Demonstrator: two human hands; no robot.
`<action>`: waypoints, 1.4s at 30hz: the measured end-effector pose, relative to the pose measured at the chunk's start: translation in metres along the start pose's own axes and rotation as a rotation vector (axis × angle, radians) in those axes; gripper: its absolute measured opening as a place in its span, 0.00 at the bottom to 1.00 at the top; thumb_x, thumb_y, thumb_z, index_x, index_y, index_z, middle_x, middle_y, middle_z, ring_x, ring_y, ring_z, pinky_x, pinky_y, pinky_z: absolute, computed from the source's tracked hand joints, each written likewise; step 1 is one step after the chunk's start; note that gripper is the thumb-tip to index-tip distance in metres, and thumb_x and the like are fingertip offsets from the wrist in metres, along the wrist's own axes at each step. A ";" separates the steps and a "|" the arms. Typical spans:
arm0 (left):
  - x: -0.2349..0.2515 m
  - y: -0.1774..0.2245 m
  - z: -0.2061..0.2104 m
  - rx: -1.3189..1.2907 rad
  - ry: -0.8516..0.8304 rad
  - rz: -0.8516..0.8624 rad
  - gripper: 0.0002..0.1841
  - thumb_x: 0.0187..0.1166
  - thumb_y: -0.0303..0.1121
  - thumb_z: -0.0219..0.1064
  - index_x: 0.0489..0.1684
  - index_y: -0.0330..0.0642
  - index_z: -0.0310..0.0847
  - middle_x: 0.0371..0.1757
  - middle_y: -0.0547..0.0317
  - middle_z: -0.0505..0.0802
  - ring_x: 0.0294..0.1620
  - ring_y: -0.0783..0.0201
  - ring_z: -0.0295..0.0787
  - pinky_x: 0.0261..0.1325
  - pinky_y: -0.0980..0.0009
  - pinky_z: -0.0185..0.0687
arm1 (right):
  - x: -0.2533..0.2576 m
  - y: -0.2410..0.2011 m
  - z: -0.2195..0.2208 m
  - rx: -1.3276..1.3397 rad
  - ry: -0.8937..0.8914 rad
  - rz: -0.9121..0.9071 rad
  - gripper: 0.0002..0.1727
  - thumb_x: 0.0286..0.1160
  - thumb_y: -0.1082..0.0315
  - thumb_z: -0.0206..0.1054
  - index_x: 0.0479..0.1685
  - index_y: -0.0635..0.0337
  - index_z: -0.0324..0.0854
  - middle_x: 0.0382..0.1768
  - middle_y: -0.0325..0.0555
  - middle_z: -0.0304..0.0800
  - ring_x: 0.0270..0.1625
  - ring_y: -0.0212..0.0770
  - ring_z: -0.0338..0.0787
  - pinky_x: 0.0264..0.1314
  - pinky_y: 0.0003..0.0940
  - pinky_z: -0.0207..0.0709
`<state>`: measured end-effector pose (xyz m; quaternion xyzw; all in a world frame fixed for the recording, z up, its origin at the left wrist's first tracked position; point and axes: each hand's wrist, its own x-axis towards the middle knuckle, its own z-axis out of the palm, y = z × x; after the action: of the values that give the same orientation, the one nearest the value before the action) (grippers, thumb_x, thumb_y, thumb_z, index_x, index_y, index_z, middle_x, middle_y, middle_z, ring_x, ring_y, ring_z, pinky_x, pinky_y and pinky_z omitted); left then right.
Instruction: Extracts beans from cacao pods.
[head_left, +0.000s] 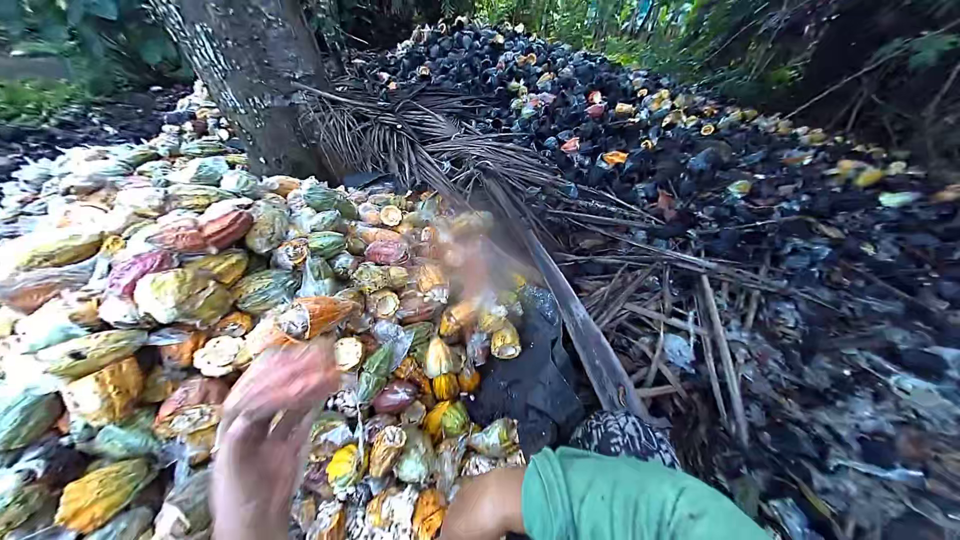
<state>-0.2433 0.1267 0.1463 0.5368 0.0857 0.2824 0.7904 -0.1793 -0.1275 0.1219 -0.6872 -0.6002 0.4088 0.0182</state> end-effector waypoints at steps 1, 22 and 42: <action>0.023 0.012 0.083 0.041 -0.373 0.005 0.28 0.75 0.64 0.66 0.56 0.49 0.82 0.54 0.57 0.95 0.55 0.56 0.94 0.59 0.56 0.91 | 0.001 0.003 -0.002 0.025 0.030 0.019 0.21 0.85 0.69 0.61 0.76 0.53 0.79 0.54 0.67 0.91 0.60 0.70 0.88 0.60 0.75 0.76; -0.101 -0.159 -0.042 1.346 -0.399 -0.906 0.36 0.80 0.50 0.71 0.82 0.36 0.69 0.70 0.28 0.83 0.69 0.32 0.82 0.73 0.34 0.73 | -0.058 0.071 -0.034 -0.115 0.383 0.247 0.32 0.85 0.65 0.64 0.89 0.53 0.63 0.54 0.62 0.90 0.51 0.63 0.92 0.55 0.62 0.84; -0.135 -0.212 -0.051 0.277 0.242 -1.030 0.37 0.85 0.39 0.63 0.93 0.49 0.47 0.67 0.35 0.84 0.60 0.47 0.87 0.61 0.49 0.84 | -0.039 0.045 -0.056 -0.021 0.186 0.260 0.33 0.90 0.65 0.55 0.94 0.51 0.52 0.66 0.66 0.83 0.63 0.67 0.88 0.65 0.63 0.77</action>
<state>-0.3024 0.0387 -0.0873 0.4883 0.4640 -0.0953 0.7329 -0.1077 -0.1471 0.1571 -0.7941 -0.5062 0.3362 0.0136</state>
